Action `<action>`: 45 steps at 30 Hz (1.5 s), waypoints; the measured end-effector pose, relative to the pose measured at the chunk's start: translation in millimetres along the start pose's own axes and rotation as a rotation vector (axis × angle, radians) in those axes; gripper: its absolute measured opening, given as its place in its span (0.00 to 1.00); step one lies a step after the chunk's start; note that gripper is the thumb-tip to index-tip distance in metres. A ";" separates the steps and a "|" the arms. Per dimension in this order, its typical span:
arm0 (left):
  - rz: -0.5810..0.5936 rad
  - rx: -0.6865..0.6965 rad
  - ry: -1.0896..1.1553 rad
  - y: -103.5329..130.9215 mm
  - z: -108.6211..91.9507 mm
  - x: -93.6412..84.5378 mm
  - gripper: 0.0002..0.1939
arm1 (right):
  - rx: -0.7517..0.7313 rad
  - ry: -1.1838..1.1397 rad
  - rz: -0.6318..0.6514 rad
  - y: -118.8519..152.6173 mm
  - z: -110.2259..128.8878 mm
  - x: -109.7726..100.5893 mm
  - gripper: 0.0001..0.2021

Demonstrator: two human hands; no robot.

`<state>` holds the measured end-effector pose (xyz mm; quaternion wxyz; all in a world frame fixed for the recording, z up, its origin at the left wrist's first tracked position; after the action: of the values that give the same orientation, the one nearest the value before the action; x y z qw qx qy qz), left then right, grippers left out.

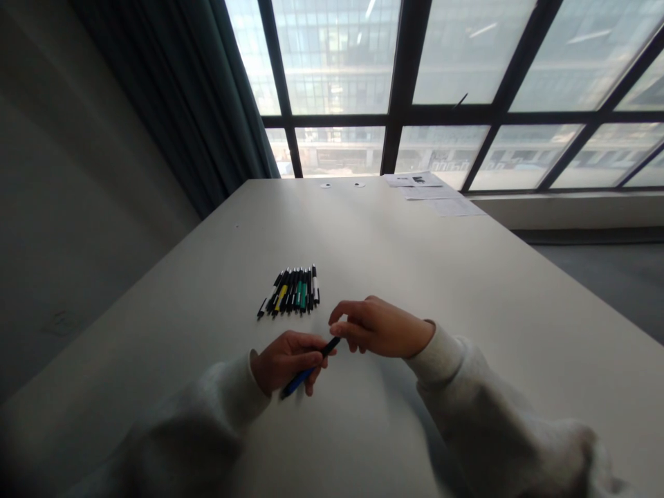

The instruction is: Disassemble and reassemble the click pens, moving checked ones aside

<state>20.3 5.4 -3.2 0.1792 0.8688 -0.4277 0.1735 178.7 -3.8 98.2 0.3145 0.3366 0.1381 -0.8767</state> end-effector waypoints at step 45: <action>-0.207 0.093 -0.089 0.0 -12.8 -5.3 0.22 | 0.120 0.127 -0.113 -7.8 -5.2 6.4 0.25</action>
<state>15.3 14.9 5.6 0.1366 0.9225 -0.3349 0.1351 172.6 1.6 90.3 0.2346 0.4012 0.1238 -0.8767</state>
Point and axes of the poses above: each hand's wrist, its own y-axis away from the middle knuckle, its own x-axis out of the palm, z = x × y, the point moved 5 cm from there along -y, towards the middle knuckle, and after that the axes turned 4 degrees about y, right-handed, at the moved point
